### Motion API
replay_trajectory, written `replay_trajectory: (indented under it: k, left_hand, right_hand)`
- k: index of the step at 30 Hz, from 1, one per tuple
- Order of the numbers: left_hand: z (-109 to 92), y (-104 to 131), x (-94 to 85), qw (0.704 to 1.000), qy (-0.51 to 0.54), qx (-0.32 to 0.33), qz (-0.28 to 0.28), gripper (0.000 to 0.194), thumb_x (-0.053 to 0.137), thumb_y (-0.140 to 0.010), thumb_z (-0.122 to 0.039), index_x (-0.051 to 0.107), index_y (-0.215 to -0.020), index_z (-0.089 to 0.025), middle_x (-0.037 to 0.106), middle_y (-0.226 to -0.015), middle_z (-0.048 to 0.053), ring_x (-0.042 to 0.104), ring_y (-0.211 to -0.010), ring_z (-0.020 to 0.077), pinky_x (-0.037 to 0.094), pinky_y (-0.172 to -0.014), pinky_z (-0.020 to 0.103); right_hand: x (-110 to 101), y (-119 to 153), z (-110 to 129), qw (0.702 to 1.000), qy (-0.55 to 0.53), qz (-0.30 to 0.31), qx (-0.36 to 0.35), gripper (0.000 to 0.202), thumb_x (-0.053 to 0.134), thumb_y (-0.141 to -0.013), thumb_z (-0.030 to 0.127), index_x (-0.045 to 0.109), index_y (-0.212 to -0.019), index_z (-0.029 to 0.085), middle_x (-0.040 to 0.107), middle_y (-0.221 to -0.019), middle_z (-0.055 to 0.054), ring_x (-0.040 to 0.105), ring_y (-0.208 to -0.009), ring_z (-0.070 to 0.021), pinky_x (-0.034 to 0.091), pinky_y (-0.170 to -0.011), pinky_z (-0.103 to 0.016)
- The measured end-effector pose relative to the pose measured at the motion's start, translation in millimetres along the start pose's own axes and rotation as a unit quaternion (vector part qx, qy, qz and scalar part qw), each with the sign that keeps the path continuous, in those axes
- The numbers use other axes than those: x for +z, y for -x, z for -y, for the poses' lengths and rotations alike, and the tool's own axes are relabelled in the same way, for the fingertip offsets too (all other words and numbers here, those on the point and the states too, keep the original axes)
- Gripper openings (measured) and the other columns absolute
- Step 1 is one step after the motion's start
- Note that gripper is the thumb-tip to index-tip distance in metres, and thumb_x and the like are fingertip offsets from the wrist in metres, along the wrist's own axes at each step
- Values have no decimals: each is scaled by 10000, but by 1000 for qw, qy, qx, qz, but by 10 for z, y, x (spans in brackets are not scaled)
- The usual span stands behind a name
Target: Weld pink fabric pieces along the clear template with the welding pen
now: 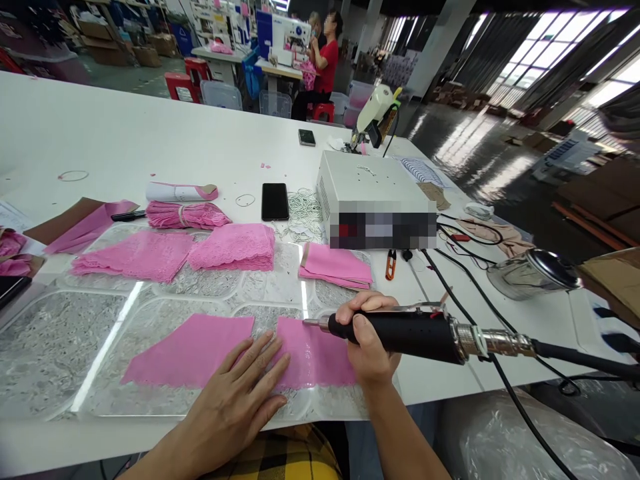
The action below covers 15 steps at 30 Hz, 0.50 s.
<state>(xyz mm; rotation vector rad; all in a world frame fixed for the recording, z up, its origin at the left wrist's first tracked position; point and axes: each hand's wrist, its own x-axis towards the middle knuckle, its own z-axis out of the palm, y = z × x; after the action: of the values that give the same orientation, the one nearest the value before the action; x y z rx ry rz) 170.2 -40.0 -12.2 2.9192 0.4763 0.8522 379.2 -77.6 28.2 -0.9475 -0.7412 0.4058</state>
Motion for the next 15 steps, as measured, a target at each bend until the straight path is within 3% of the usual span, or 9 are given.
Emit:
replay_trajectory:
  k: [4, 10, 15]
  left_hand:
    - [10, -4, 9, 1000, 3, 4, -8, 319, 500, -975, -304, 614, -1226, -143, 613, -1288, 121, 517, -1261, 291, 443, -1023, 436]
    - [20, -9, 19, 1000, 5, 5, -16, 306, 463, -990, -281, 628, -1210, -148, 628, -1273, 99, 513, -1264, 281, 408, -1043, 425]
    - [21, -5, 11, 1000, 2, 6, -10, 306, 466, -986, -281, 626, -1213, -152, 626, -1273, 100, 506, -1270, 275, 397, -1053, 418]
  right_hand:
    - [-16, -21, 18, 1000, -5, -13, 1, 122, 616, -706, 211, 561, -815, 222, 530, -789, 23, 544, -550, -100, 493, -540, -303]
    - [-173, -72, 118, 996, -6, -85, -7, 114, 615, -673, 198, 569, -777, 212, 520, -768, 25, 529, -540, -90, 485, -548, -291]
    - [-221, -55, 113, 997, -14, -80, -7, 110, 622, -682, 200, 584, -785, 208, 530, -782, 22, 539, -542, -92, 485, -552, -293]
